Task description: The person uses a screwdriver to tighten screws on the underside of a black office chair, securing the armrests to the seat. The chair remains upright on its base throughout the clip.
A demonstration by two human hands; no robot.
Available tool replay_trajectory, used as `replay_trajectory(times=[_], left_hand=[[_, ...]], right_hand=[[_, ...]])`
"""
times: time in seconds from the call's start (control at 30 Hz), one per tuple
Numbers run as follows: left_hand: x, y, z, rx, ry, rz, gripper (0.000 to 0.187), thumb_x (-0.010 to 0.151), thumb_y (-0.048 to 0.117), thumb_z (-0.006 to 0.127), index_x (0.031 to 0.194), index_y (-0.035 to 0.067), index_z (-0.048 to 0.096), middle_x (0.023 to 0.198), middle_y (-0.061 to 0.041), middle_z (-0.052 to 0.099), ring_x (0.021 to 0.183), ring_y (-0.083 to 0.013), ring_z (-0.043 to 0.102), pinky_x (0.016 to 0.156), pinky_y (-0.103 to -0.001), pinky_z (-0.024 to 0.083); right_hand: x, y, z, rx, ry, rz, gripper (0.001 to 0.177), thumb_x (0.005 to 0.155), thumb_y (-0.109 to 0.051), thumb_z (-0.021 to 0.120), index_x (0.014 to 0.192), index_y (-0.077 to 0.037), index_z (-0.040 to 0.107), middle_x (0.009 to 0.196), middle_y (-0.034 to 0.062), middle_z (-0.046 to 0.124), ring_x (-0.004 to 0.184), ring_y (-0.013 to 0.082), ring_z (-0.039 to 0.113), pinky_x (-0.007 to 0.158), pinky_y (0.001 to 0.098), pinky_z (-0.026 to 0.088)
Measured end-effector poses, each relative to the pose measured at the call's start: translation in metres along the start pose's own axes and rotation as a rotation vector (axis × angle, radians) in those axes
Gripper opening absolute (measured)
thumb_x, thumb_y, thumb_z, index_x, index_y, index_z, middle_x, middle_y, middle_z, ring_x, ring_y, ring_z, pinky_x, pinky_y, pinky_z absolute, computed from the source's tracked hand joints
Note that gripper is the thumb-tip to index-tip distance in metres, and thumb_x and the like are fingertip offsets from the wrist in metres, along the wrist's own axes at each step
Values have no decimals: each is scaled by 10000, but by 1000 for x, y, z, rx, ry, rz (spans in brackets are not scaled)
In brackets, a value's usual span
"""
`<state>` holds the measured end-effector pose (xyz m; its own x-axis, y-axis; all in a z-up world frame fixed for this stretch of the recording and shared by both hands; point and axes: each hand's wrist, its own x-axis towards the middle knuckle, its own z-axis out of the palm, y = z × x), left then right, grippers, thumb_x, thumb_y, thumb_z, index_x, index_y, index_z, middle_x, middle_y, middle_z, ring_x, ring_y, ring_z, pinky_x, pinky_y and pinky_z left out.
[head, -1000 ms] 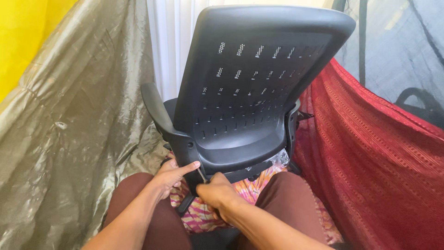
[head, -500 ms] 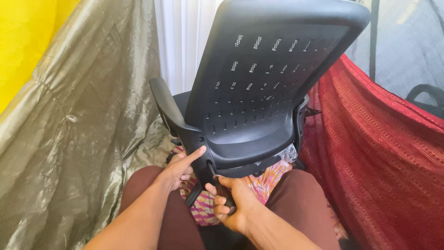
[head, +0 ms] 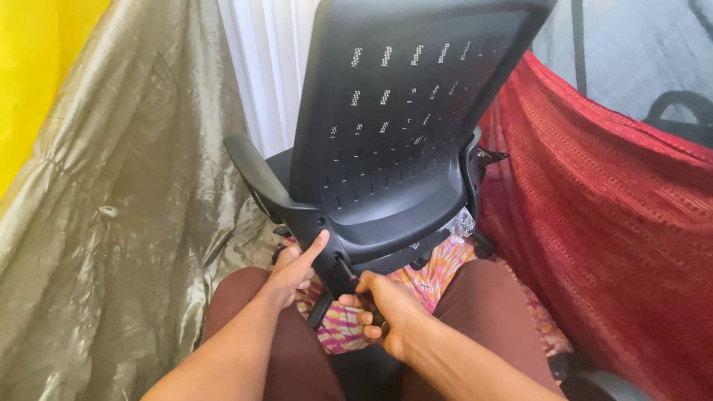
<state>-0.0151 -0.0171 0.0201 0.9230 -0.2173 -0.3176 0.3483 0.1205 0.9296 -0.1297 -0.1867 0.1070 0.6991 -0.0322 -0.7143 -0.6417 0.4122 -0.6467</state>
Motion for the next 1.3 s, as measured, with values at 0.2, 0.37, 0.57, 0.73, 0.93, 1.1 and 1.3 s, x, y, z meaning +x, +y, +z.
replay_trajectory(times=[0.2,0.37,0.57,0.73,0.93,1.1,1.3], left_hand=[[6,-6,1,-2,29,20,457,865,586,729,842,164,554,628,95,387,444,-28,292,407,-244,201],[5,-3,2,-25,6,13,405,839,567,725,863,194,570,619,109,384,441,-24,280,409,-241,204],[5,-4,2,-43,3,14,413,842,568,730,849,204,536,609,113,344,432,-24,266,407,-242,200],[9,-7,-1,-46,-2,16,438,843,579,731,830,186,539,604,112,368,430,-24,277,404,-243,211],[10,-9,-1,-49,-2,25,449,837,586,733,830,181,539,602,108,370,428,-25,279,401,-242,214],[10,-8,0,-41,-1,21,446,832,593,726,843,178,562,605,112,382,427,-20,278,401,-236,212],[11,-8,-2,-43,0,12,469,843,591,742,854,160,559,613,103,361,430,-22,281,400,-238,216]], right_hand=[[-1,-1,-4,16,-39,-29,147,872,-119,545,1009,-68,532,917,129,718,488,111,398,387,256,282],[0,2,-2,26,-39,-65,159,887,-113,541,1041,-94,506,937,146,721,479,119,392,388,260,288],[-1,3,-1,26,-40,-71,155,882,-108,539,1030,-92,497,937,153,724,471,124,394,381,270,286],[0,6,-4,39,-25,-63,152,870,-109,544,1019,-95,515,932,154,716,476,125,391,382,265,273],[7,8,-7,94,-49,-34,157,866,-109,545,1015,-74,508,942,156,725,481,118,389,378,256,266],[7,9,-11,74,-83,-54,168,857,-127,531,1021,-90,527,930,139,717,470,112,379,370,259,264],[16,9,-14,85,-55,-43,193,854,-147,544,1039,-94,549,943,118,720,437,102,362,353,257,249]])
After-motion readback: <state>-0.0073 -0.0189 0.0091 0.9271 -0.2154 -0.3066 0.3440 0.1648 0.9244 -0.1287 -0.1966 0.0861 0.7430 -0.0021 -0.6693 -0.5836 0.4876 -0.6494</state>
